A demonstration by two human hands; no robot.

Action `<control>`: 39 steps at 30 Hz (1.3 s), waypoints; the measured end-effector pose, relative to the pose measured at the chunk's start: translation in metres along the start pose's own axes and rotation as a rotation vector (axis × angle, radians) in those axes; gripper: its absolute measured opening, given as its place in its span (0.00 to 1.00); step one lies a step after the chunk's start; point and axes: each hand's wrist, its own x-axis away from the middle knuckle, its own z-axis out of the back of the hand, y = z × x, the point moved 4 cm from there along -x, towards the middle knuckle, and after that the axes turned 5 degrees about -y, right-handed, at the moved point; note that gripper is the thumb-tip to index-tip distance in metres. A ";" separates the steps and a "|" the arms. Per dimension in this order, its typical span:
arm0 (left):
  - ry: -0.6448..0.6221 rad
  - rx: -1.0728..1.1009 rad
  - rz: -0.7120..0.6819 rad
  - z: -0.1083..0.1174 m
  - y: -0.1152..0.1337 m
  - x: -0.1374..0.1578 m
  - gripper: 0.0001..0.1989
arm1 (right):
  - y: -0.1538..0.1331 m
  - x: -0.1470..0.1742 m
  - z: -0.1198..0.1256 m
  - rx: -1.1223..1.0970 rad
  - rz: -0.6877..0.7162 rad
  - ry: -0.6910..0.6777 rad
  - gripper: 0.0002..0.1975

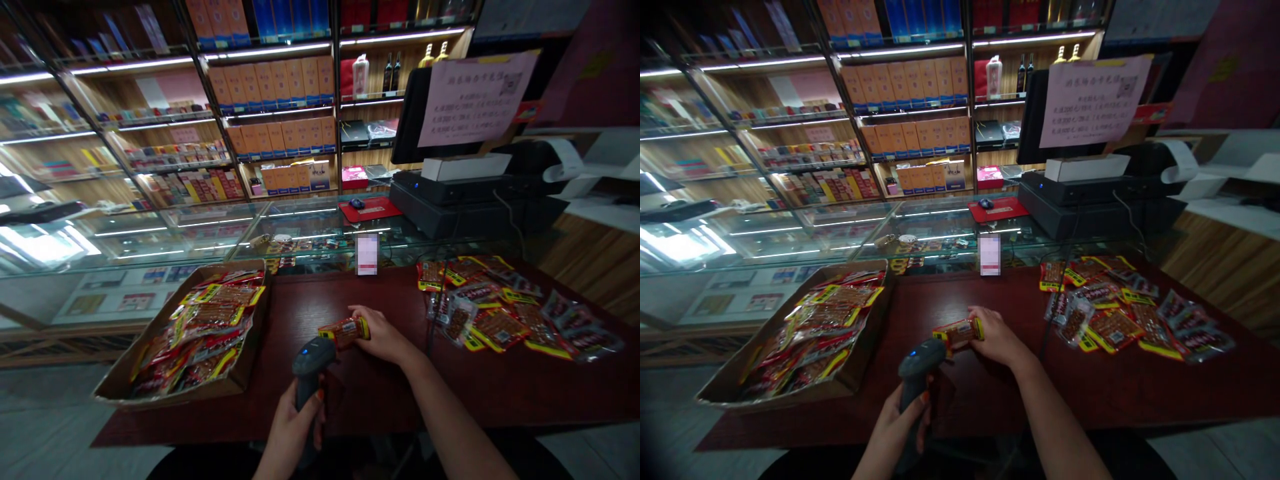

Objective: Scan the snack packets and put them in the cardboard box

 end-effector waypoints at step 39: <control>0.122 0.163 0.006 0.001 -0.012 -0.007 0.28 | -0.012 -0.055 -0.008 -0.754 -0.161 0.170 0.25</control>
